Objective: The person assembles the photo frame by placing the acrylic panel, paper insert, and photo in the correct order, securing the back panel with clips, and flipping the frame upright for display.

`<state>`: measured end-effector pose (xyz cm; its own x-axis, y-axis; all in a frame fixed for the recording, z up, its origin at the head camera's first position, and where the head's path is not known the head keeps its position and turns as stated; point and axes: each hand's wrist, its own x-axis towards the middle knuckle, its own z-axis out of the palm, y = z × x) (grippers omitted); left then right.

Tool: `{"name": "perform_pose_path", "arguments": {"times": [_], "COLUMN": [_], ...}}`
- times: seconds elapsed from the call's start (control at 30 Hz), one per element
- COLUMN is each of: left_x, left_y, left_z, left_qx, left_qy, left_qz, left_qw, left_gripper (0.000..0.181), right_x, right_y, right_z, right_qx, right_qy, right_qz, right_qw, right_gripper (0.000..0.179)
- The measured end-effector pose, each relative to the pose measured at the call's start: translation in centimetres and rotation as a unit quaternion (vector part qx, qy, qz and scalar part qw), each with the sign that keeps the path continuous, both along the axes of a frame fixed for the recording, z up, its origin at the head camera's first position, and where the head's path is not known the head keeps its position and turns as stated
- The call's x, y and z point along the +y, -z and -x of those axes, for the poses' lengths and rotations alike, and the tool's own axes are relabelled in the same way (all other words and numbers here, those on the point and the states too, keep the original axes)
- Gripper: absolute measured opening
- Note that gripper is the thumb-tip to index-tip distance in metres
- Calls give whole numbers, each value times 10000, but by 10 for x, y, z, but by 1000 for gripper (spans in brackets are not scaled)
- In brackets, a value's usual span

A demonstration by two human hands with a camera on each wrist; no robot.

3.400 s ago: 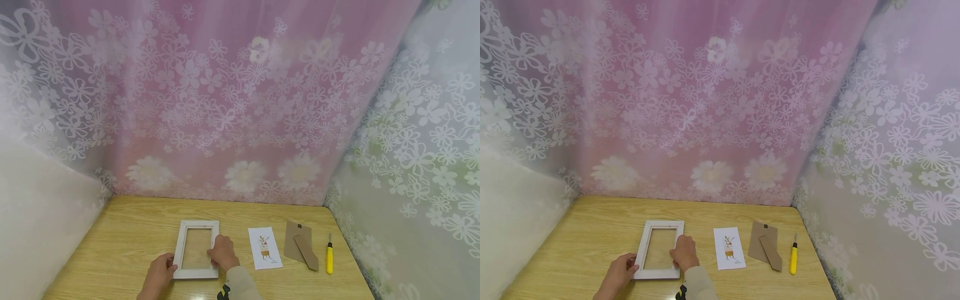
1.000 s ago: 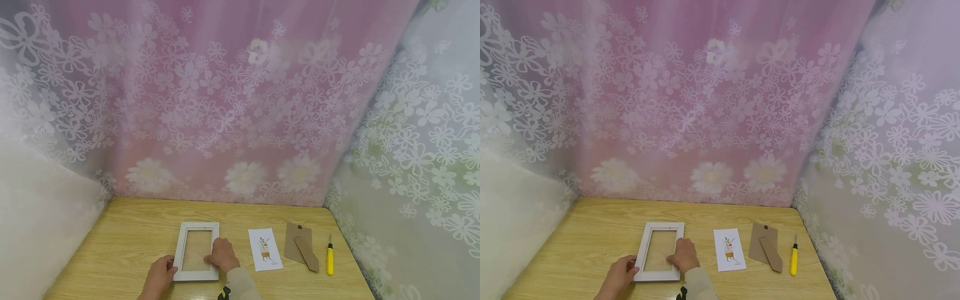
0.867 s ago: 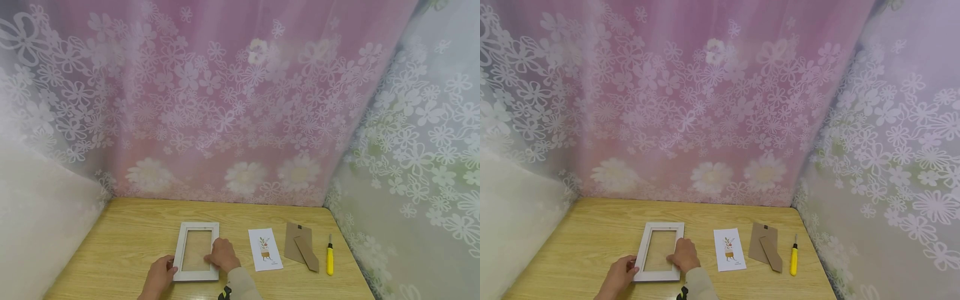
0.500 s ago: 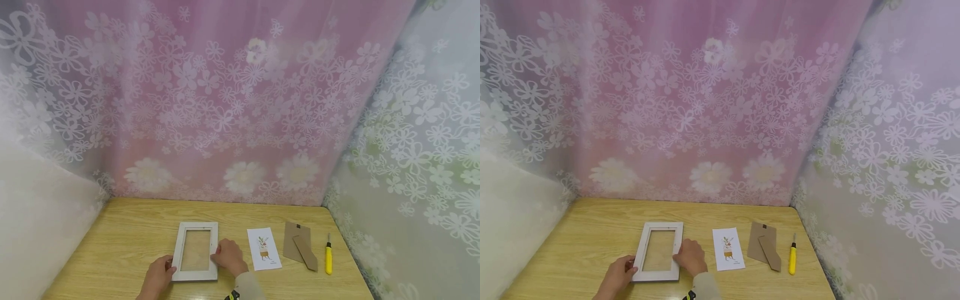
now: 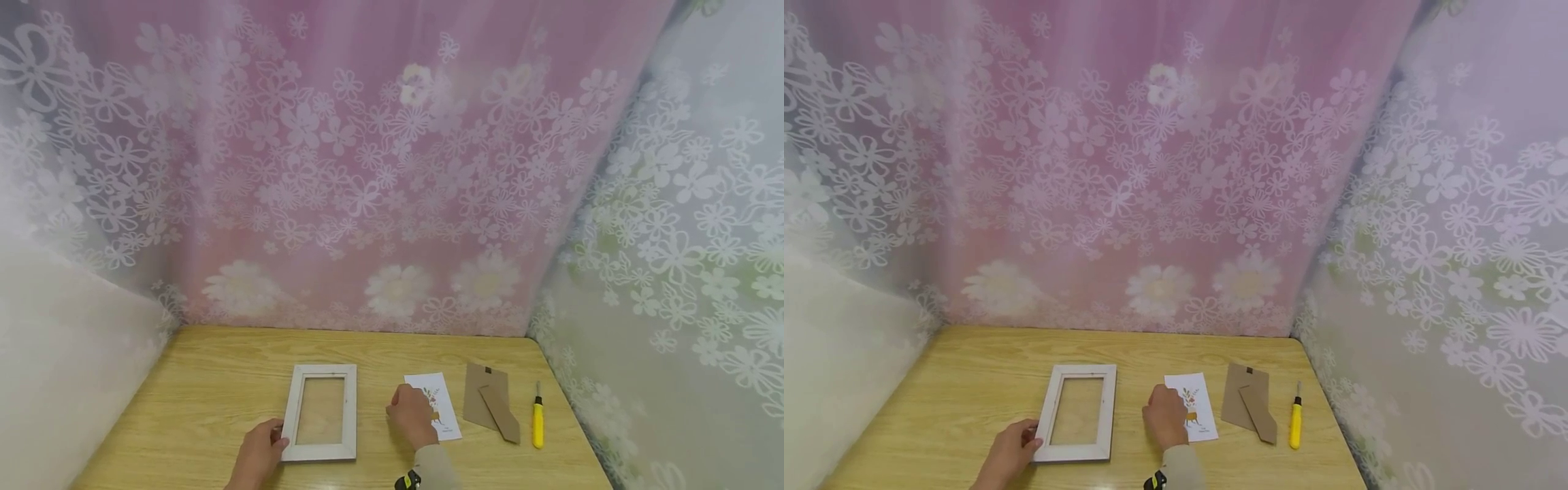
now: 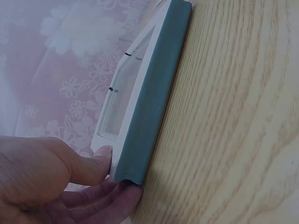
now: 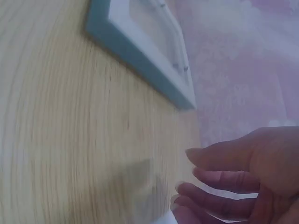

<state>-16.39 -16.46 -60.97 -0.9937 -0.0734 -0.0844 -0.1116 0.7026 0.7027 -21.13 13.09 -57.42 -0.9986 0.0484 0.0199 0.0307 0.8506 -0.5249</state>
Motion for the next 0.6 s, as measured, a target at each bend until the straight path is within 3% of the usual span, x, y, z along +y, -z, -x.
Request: {"name": "perform_pose_path", "arguments": {"times": [0.37,0.6], "left_x": [2,3], "left_y": [-5,-5], "left_z": [-2,-1], "left_qx": [33,-7], "left_qy": [0,0], "left_qz": [-31,-63], "left_qw": [10000,10000], "left_gripper": [34,32], "right_x": [24,22], "right_y": [14,18], "right_z": [0,-4], "right_qx": [340,490], "right_qy": [552,441], "right_qz": [-1020,-1285], "right_qw": [9927,9895], "right_gripper": [15,17]}}
